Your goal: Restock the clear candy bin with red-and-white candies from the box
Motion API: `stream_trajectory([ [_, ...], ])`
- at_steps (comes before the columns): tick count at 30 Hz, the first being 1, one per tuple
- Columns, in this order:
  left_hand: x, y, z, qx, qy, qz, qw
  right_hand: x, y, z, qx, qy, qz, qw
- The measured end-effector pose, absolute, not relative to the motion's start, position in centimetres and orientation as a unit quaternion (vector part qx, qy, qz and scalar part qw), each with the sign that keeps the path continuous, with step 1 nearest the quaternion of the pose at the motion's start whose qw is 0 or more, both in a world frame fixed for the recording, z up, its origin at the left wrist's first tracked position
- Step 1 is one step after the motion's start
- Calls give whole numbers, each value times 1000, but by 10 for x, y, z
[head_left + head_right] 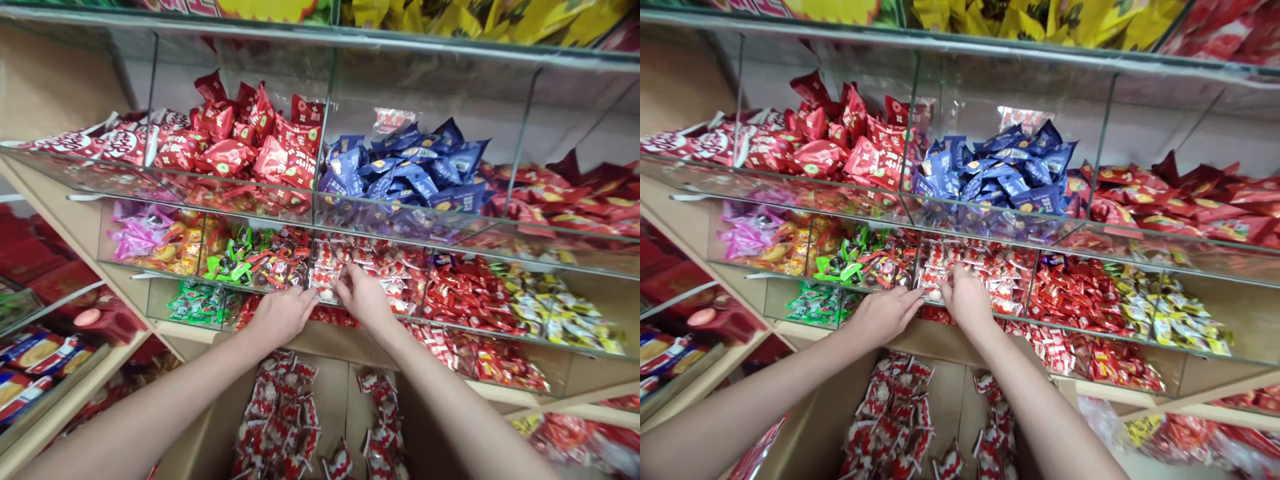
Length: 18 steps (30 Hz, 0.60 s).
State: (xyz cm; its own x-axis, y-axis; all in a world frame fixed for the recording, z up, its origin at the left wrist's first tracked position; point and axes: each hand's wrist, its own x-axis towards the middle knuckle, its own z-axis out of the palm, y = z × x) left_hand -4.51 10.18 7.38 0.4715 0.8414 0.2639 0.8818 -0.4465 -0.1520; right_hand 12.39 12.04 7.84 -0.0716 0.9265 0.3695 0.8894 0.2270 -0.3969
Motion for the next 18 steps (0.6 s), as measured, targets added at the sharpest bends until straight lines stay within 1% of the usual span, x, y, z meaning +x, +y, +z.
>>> stream_trajectory([
  [4, -44, 105, 76, -849, -507, -90, 117, 122, 133, 77, -619, -712, 96, 319],
  [6, -43, 107, 78, -848, -509, -93, 112, 122, 138, 77, -620, -686, 148, 349],
  [9, -40, 109, 82, -847, -514, -84, 106, 126, 139, 82, -603, -620, 277, 420],
  [11, -39, 110, 83, -845, -516, -83, 111, 132, 133, 88, -564, -557, 379, 477],
  [13, -39, 111, 83, -844, -515, -95, 119, 142, 123, 97, -522, -498, 455, 522],
  [15, -41, 111, 82, -844, -508, -116, 124, 154, 113, 104, -498, -458, 496, 544],
  [18, -44, 110, 79, -849, -485, -157, 139, 174, 99, 108, -478, -428, 532, 552],
])
